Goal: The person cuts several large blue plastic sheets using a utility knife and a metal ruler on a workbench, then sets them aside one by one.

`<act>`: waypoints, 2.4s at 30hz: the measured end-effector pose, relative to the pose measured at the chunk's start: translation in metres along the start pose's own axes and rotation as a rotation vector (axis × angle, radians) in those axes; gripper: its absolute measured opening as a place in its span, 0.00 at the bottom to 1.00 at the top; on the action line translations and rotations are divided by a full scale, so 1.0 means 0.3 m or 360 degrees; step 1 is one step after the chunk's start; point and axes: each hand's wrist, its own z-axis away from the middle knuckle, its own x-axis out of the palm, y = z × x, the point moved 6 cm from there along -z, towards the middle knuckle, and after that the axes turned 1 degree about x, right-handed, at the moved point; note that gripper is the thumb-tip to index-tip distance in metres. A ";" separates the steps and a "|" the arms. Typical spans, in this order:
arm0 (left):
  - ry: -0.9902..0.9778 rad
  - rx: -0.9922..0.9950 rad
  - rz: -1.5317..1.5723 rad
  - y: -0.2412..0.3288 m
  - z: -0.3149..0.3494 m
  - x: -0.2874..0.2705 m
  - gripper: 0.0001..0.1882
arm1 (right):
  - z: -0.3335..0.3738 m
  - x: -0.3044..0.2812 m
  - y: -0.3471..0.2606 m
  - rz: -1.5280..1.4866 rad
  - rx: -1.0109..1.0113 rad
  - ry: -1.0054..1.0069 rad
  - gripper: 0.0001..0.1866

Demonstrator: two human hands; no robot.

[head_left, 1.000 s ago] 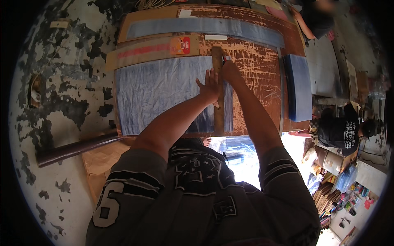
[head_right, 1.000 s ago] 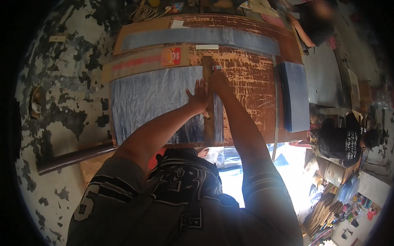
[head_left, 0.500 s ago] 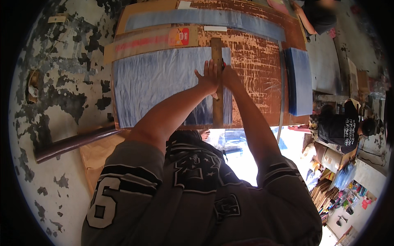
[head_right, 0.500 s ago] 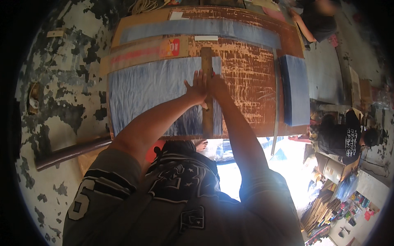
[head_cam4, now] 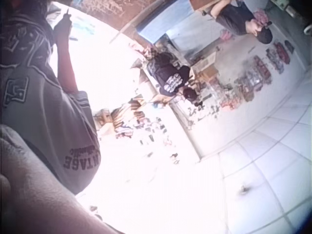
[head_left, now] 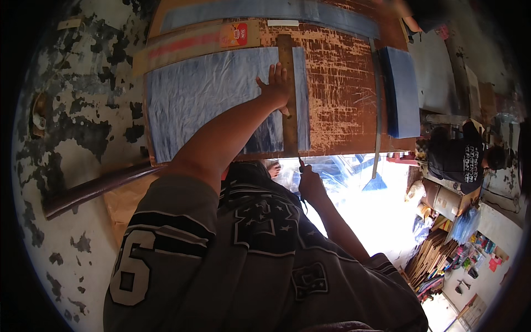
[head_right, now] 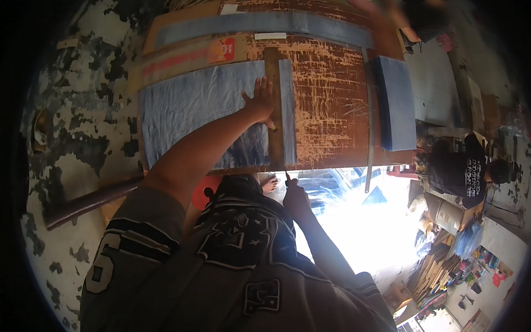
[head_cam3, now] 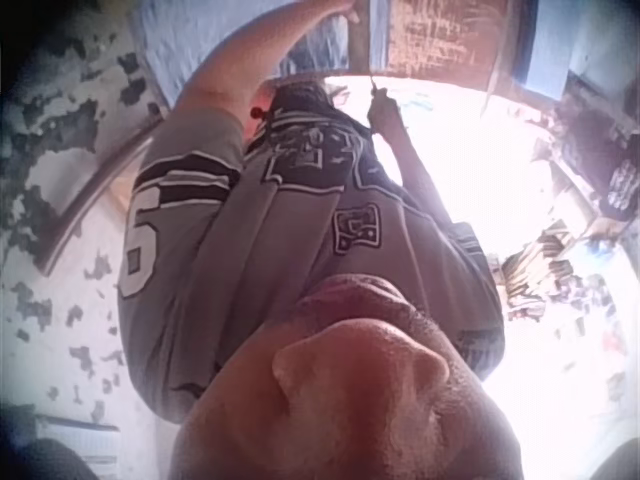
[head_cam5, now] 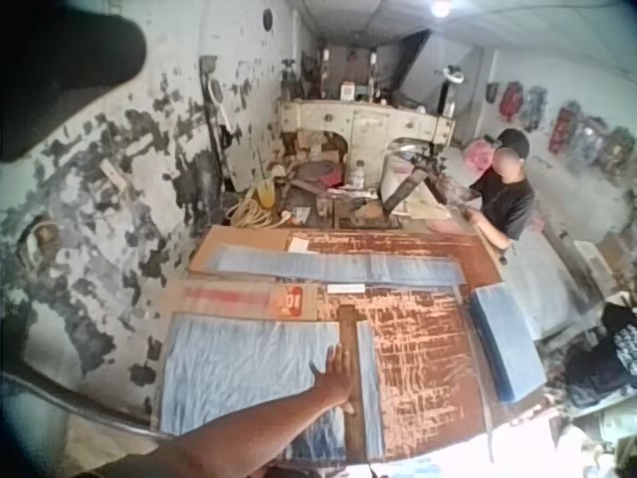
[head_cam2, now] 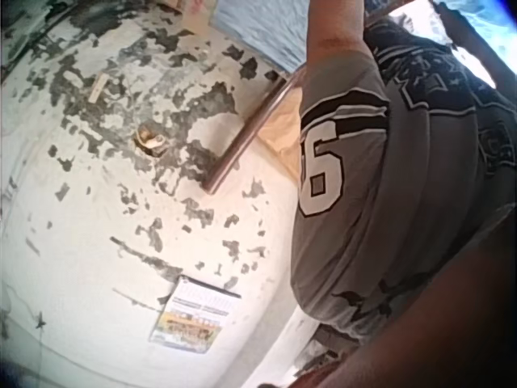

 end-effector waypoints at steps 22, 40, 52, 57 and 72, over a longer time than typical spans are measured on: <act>-0.0033 -0.0013 -0.0030 -0.015 -0.008 0.011 0.83 | -0.488 -0.226 -0.058 -0.0592 -0.0406 0.1177 0.18; 0.0153 0.0017 0.0126 -0.068 -0.006 0.026 0.83 | -0.513 -0.232 -0.013 -0.0875 -0.0319 0.1022 0.20; 0.0356 -0.0062 0.0604 -0.131 0.039 0.061 0.86 | -0.507 -0.233 -0.016 -0.0847 -0.0219 0.0945 0.23; 0.0419 -0.0238 0.0746 -0.142 0.027 0.067 0.84 | -0.492 -0.230 -0.011 -0.0889 -0.0263 0.0899 0.25; 0.0279 -0.0093 0.0711 -0.166 0.003 0.099 0.76 | -0.457 -0.249 -0.040 -0.0866 -0.0371 0.1038 0.21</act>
